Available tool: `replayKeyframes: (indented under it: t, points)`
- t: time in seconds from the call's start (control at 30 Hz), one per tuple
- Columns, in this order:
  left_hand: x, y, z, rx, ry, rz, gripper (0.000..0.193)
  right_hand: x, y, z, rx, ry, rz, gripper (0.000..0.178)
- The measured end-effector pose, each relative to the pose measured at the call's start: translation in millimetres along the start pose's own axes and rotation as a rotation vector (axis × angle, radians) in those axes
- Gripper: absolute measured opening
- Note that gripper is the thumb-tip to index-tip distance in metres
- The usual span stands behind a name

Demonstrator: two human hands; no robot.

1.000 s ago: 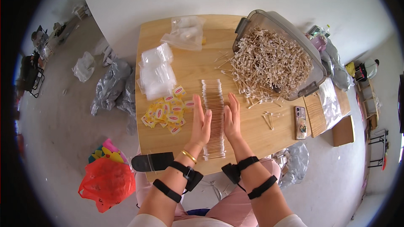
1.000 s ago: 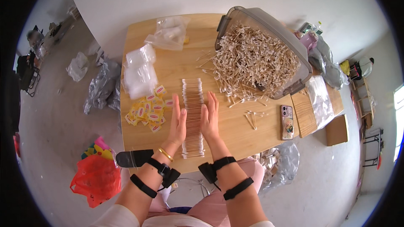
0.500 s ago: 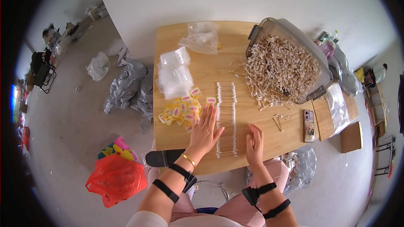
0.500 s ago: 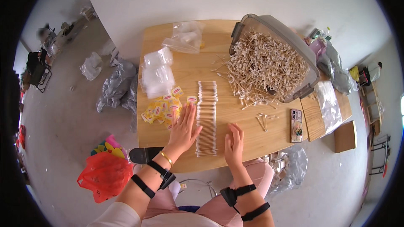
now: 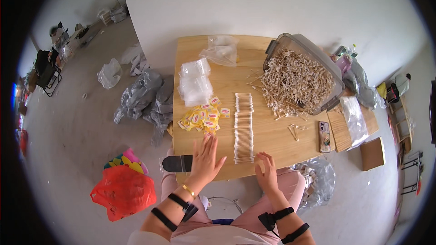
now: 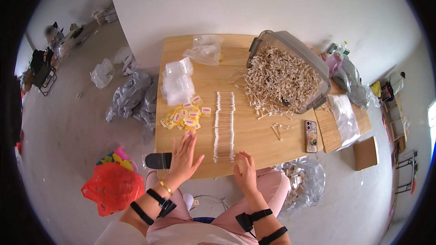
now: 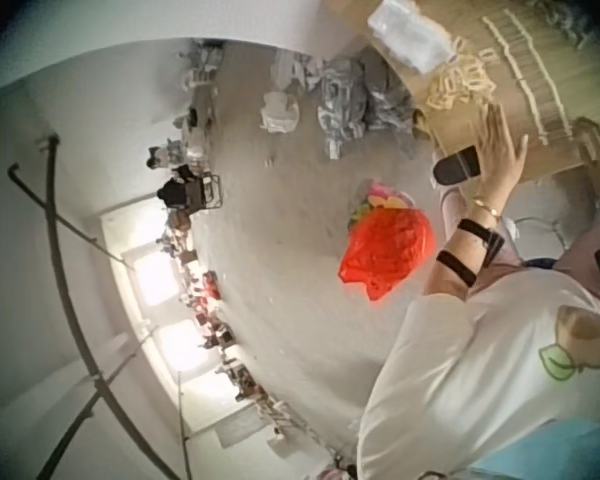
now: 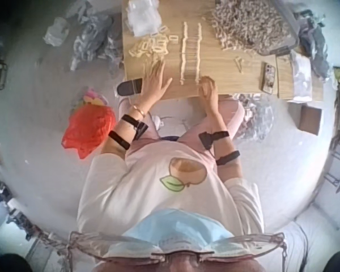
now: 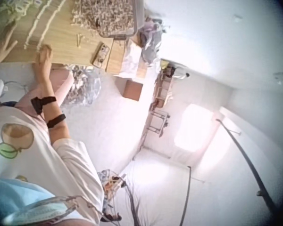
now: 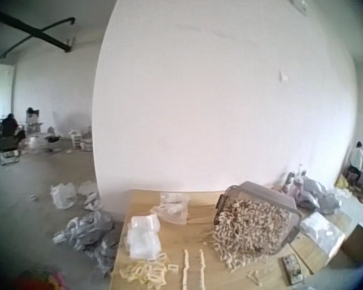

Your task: Organize cotton swabs into groups and package them into small plastic bags.

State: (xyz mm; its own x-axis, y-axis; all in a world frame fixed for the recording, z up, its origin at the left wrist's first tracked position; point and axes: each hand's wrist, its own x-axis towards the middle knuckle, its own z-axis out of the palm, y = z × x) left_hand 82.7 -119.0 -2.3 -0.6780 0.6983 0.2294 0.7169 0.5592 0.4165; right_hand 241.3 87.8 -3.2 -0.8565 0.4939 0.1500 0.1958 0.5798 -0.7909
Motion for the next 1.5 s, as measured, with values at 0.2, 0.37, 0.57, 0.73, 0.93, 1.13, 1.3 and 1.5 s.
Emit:
replayKeyframes:
  t: [0.2, 0.37, 0.57, 0.73, 0.93, 1.13, 1.3, 1.5]
  points:
    - [-80.8, -14.1, -13.0, -0.029, -0.082, -0.063, 0.067, 0.8, -8.4, 16.7, -0.215, -0.106, -0.125, 0.06]
    - [-88.6, -12.5, -14.8, -0.076, -0.053, -0.051, 0.06, 17.1, -9.2, 29.4, -0.298, -0.124, -0.154, 0.06]
    - [-74.9, 5.1, -16.9, -0.152, -0.054, 0.015, 0.054, 29.6, -7.6, 30.5, -0.4, -0.122, -0.213, 0.057]
    - [-50.2, 37.2, 5.1, -0.175, -0.148, 0.201, 0.061, 35.1, -6.0, 23.6, -0.412, -0.144, -0.231, 0.055]
    - [-21.3, 55.1, 37.7, 0.007, -0.063, 0.247, 0.075, 44.0, -2.4, 31.1, -0.373, -0.098, -0.205, 0.039]
    - [-13.7, 60.0, 64.0, 0.181, -0.112, 0.223, 0.08, 48.7, 5.6, 31.1, -0.325, -0.088, -0.135, 0.024]
    - [-20.7, 54.9, 62.4, 0.178, -0.126, 0.248, 0.085, 42.6, 6.9, 25.4, -0.314, -0.077, -0.177, 0.028]
    - [-25.0, 42.0, 42.4, 0.242, -0.233, 0.286, 0.088, 20.7, 8.7, 12.3, -0.214, -0.039, -0.06, 0.034]
